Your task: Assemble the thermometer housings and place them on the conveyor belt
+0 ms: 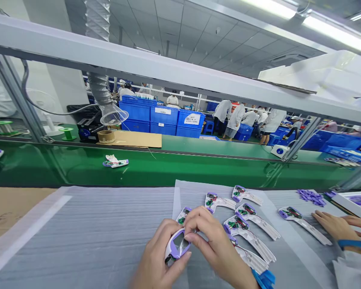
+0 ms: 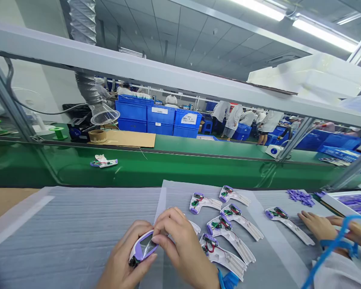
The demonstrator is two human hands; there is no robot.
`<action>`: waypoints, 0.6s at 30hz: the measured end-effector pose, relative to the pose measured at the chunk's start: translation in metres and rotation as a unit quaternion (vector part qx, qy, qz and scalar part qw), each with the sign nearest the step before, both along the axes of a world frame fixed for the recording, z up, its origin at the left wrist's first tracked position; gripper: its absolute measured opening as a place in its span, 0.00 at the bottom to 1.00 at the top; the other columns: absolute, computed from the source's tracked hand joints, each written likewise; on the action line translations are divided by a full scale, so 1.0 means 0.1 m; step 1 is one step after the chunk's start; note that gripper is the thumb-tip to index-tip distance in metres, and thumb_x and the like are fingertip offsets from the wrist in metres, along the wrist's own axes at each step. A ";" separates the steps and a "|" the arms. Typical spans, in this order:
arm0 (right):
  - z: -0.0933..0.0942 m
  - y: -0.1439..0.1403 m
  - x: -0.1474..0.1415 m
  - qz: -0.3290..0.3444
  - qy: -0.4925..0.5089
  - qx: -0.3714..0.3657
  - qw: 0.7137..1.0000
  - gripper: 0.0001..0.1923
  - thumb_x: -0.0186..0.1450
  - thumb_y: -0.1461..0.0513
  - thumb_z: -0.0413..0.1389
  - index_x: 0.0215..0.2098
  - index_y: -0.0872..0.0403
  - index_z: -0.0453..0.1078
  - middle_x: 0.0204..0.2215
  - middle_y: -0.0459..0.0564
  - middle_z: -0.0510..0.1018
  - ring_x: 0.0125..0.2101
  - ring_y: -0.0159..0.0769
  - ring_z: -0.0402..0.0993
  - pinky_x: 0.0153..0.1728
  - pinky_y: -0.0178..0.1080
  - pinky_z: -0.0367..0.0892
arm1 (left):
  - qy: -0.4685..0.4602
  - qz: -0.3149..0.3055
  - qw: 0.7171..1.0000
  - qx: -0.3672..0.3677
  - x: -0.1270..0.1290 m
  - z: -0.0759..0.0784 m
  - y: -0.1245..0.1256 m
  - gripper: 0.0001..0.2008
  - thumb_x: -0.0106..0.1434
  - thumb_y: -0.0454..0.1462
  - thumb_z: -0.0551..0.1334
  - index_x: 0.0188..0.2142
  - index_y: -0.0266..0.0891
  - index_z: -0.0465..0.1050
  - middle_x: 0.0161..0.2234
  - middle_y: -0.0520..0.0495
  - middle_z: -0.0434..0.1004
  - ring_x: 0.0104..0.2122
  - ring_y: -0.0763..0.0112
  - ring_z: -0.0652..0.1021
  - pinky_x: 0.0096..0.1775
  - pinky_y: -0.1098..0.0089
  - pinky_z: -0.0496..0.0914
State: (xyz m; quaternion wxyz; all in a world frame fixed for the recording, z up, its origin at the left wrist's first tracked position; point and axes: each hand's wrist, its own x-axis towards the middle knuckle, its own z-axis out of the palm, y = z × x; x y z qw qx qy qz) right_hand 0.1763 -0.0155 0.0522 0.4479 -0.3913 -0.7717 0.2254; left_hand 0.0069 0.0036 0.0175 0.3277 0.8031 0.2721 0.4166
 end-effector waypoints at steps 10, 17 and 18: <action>-0.04 -0.06 0.15 -0.037 -0.165 0.098 0.981 0.16 0.67 0.55 0.51 0.51 0.52 0.60 0.42 0.52 0.73 0.43 0.42 0.66 0.44 0.44 0.59 | -0.029 -0.041 0.997 0.056 0.01 0.09 0.02 0.12 0.63 0.32 0.56 0.46 0.44 0.63 0.38 0.49 0.70 0.38 0.68 0.72 0.40 0.72 0.67; -0.73 -0.22 0.82 -0.273 -0.139 0.023 0.952 0.23 0.67 0.45 0.43 0.39 0.51 0.70 0.31 0.51 0.79 0.29 0.39 0.75 0.29 0.36 0.69 | 0.215 -0.062 0.975 -0.006 0.13 0.12 0.57 0.33 0.55 0.47 0.66 0.58 0.48 0.57 0.53 0.48 0.68 0.50 0.64 0.71 0.50 0.70 0.67; -0.84 -0.28 1.02 -0.376 -0.122 0.000 0.918 0.23 0.66 0.44 0.44 0.40 0.51 0.70 0.31 0.52 0.79 0.28 0.40 0.76 0.28 0.36 0.69 | 0.255 -0.003 0.967 0.010 0.08 0.10 0.81 0.31 0.58 0.46 0.64 0.59 0.48 0.56 0.54 0.49 0.67 0.51 0.66 0.71 0.51 0.71 0.67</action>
